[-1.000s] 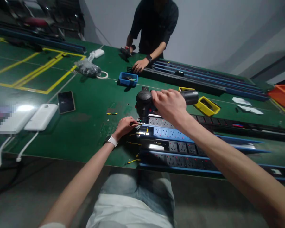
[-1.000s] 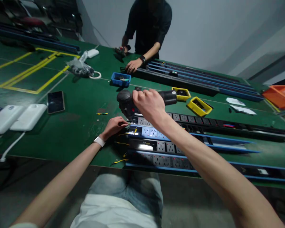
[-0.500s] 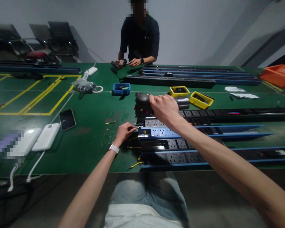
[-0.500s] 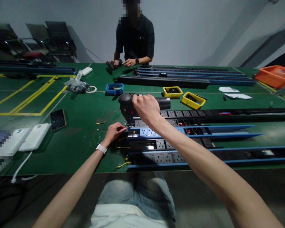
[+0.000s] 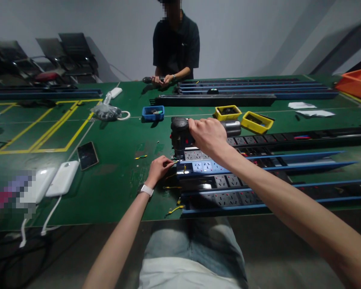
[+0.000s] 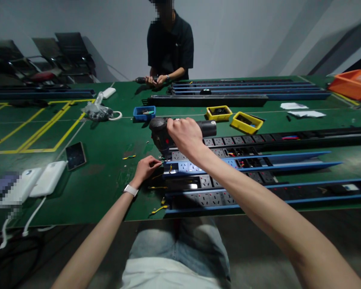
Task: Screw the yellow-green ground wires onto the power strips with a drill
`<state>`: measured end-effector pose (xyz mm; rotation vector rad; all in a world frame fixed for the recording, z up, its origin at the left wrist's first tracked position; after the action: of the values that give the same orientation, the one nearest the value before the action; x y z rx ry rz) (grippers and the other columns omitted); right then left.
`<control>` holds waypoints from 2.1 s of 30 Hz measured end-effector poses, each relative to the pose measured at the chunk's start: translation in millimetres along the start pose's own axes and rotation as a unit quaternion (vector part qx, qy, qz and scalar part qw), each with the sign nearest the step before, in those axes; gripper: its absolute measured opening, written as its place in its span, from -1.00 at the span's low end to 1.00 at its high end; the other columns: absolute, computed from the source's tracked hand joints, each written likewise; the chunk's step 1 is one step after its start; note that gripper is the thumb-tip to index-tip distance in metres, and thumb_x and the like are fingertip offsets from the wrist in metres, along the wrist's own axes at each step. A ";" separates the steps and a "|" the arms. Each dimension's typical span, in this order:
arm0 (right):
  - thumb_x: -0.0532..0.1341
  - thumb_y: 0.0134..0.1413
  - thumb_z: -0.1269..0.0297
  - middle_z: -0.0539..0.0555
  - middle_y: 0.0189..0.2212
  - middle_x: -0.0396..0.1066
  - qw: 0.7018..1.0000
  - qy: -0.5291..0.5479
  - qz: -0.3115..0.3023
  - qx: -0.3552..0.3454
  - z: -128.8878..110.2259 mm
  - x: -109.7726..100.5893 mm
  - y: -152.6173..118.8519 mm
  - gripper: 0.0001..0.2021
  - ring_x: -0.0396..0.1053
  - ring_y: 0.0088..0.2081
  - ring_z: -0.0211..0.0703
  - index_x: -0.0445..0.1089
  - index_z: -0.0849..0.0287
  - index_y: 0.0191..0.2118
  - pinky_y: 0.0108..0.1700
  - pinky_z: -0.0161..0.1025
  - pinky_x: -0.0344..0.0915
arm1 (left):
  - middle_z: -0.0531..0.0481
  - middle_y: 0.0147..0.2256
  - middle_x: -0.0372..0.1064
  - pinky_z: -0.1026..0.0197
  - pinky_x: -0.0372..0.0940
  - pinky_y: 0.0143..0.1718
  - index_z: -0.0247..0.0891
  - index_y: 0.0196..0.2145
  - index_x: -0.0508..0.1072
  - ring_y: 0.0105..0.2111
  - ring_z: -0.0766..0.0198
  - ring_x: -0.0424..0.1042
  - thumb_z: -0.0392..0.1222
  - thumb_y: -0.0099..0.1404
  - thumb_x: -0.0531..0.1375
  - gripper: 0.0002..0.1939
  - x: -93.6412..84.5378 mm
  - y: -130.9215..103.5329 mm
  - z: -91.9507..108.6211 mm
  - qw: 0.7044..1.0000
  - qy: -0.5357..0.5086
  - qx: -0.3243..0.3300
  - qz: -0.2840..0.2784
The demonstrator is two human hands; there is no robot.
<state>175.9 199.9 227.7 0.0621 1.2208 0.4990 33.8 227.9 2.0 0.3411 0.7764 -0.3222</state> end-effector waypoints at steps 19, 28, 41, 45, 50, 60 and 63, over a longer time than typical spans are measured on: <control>0.10 0.14 0.36 0.22 -0.32 0.52 1.000 -0.012 -0.008 0.010 3.9 4.0 -1.0 -0.83 0.48 -0.30 -0.05 0.32 0.27 -0.15 -0.37 -0.20 -0.17 | -0.02 -0.30 0.50 0.26 0.21 -0.33 -0.18 -0.27 0.60 -0.34 0.29 0.41 -0.04 0.31 0.25 -0.80 0.3 0.5 -4.7 1.000 0.000 0.003 0.020; -0.02 0.18 0.43 0.23 -0.32 0.51 1.000 -0.008 -0.008 0.000 -1.1 0.0 1.1 -0.78 0.48 -0.31 -0.04 0.33 0.27 -0.15 -0.36 -0.20 -0.14 | -0.02 -0.30 0.50 0.27 0.18 -0.36 -0.19 -0.28 0.61 -0.36 0.30 0.40 -0.02 0.30 0.25 -0.79 0.5 1.1 -4.2 1.000 0.005 0.004 0.016; 0.04 0.15 0.42 0.22 -0.29 0.52 1.000 -0.014 -0.016 -0.009 -4.1 -0.4 4.0 -0.79 0.47 -0.28 -0.04 0.33 0.27 -0.13 -0.33 -0.20 -0.09 | -0.01 -0.30 0.49 0.27 0.16 -0.37 -0.16 -0.27 0.60 -0.35 0.30 0.40 0.03 0.31 0.24 -0.76 2.8 1.2 -7.5 1.000 -0.001 0.013 0.014; -0.03 0.18 0.45 0.20 -0.31 0.52 1.000 -0.007 -0.019 -0.017 -6.6 -1.2 6.0 -0.76 0.47 -0.31 -0.08 0.34 0.26 -0.15 -0.33 -0.20 -0.09 | -0.02 -0.29 0.49 0.27 0.17 -0.36 -0.18 -0.27 0.60 -0.35 0.30 0.40 0.03 0.33 0.22 -0.74 4.4 1.7 -7.3 1.000 0.002 0.013 0.003; 0.01 0.16 0.43 0.22 -0.30 0.53 1.000 -0.012 -0.017 -0.015 -7.8 -2.7 8.4 -0.78 0.46 -0.29 -0.06 0.34 0.26 -0.14 -0.32 -0.20 -0.07 | -0.01 -0.30 0.49 0.27 0.17 -0.36 -0.17 -0.27 0.59 -0.35 0.30 0.40 0.05 0.31 0.23 -0.74 2.7 1.3 -6.2 0.999 0.014 0.022 0.017; 0.09 0.13 0.37 0.23 -0.29 0.52 1.000 -0.023 -0.016 -0.013 -6.6 -0.4 4.6 -0.80 0.48 -0.29 -0.01 0.32 0.27 -0.13 -0.33 -0.20 -0.09 | -0.01 -0.29 0.50 0.27 0.18 -0.36 -0.17 -0.26 0.60 -0.35 0.30 0.41 0.03 0.32 0.23 -0.75 1.7 1.1 -5.4 1.000 0.006 0.018 0.015; 0.07 0.14 0.39 0.22 -0.30 0.52 1.000 -0.018 -0.025 -0.006 -5.0 1.3 4.3 -0.79 0.48 -0.30 -0.05 0.33 0.27 -0.13 -0.34 -0.20 -0.10 | 0.00 -0.30 0.50 0.27 0.18 -0.36 -0.17 -0.27 0.60 -0.35 0.30 0.40 0.01 0.32 0.24 -0.77 2.3 1.2 -6.2 1.000 0.000 0.010 0.010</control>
<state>170.2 203.2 226.0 0.0302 1.1808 0.4601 32.0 231.2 -3.5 0.3673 0.7704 -0.3109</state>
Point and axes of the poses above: each hand's wrist, its own y-axis towards the middle knuckle, its own x-axis out of the palm, z = x × y, the point moved 9 cm from there along y, towards the middle knuckle
